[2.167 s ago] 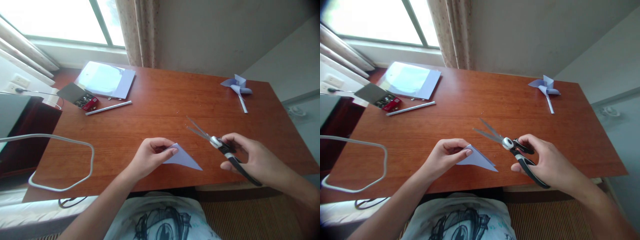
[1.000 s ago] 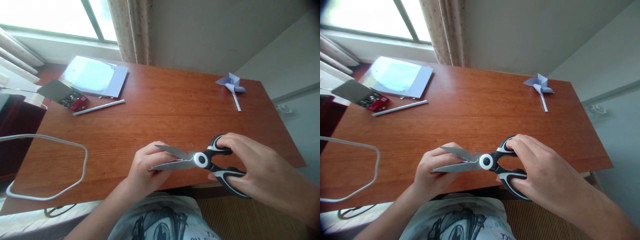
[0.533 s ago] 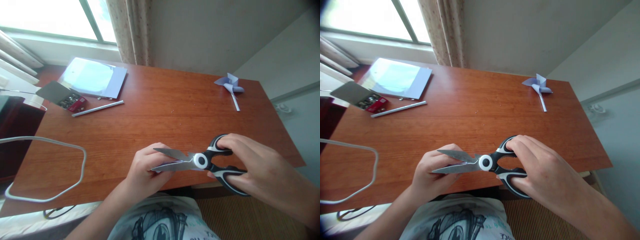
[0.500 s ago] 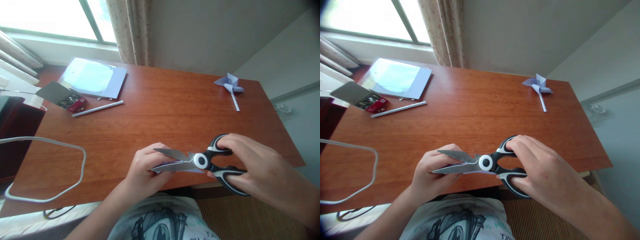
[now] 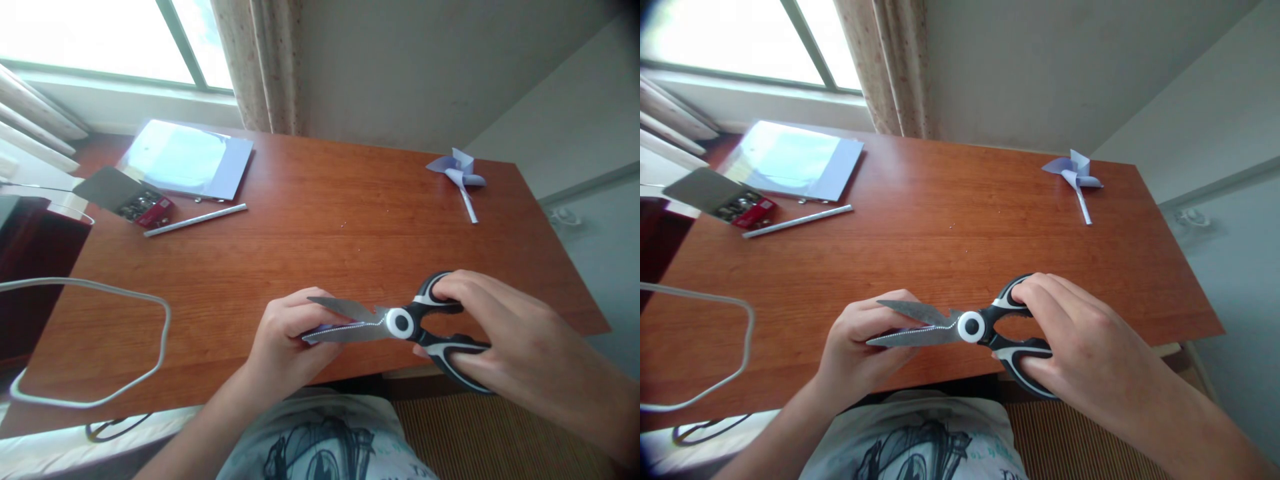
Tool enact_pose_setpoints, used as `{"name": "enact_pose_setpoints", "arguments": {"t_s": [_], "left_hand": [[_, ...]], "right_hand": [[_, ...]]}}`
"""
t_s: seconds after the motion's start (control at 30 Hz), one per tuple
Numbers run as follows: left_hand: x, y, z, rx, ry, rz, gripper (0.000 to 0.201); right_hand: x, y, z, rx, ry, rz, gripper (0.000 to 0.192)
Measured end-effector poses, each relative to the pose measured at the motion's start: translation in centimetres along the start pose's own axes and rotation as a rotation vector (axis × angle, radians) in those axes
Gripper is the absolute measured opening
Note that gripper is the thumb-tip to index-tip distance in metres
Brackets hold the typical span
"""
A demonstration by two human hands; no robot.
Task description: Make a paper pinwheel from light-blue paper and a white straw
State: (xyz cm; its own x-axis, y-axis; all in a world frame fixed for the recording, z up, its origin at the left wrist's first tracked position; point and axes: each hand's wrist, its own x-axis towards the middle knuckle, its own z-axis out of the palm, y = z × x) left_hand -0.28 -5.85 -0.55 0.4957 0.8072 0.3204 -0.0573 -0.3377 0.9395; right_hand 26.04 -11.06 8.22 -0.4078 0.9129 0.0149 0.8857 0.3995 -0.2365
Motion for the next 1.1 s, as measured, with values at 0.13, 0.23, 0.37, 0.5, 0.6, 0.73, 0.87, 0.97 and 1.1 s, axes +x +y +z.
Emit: {"name": "enact_pose_setpoints", "arguments": {"t_s": [0.13,0.23,0.37,0.5,0.6,0.73,0.87,0.97,1.1], "left_hand": [[0.3,0.2,0.1,0.010,0.002,0.009,0.019],[0.4,0.4,0.3,0.014,0.005,0.006,0.020],[0.6,0.5,0.3,0.036,0.001,0.021,0.021],[0.6,0.5,0.3,0.059,-0.015,0.032,0.020],[0.6,0.6,0.3,0.081,-0.016,0.029,0.019],[0.8,0.7,0.3,0.092,-0.005,0.037,0.019],[1.1,0.9,0.3,0.115,-0.001,0.069,0.019],[1.2,0.9,0.3,0.123,-0.018,0.081,0.018],[1.2,0.8,0.2,0.133,-0.038,0.074,0.016]], "right_hand": [[-0.1,-0.1,0.0,0.008,-0.009,0.032,0.033],[-0.2,-0.2,0.1,0.014,-0.007,0.042,0.033],[-0.1,-0.3,0.1,0.011,-0.004,0.039,0.037],[-0.1,-0.5,0.1,0.013,-0.009,0.052,0.037],[-0.2,-0.5,0.0,0.010,-0.012,0.053,0.038],[-0.3,-0.5,0.1,-0.008,-0.010,0.055,0.042],[-0.4,-0.5,0.2,-0.050,-0.007,0.046,0.041],[-0.4,-0.5,0.2,-0.048,-0.007,0.038,0.040],[-0.3,-0.6,0.1,-0.038,-0.009,0.037,0.043]]}}
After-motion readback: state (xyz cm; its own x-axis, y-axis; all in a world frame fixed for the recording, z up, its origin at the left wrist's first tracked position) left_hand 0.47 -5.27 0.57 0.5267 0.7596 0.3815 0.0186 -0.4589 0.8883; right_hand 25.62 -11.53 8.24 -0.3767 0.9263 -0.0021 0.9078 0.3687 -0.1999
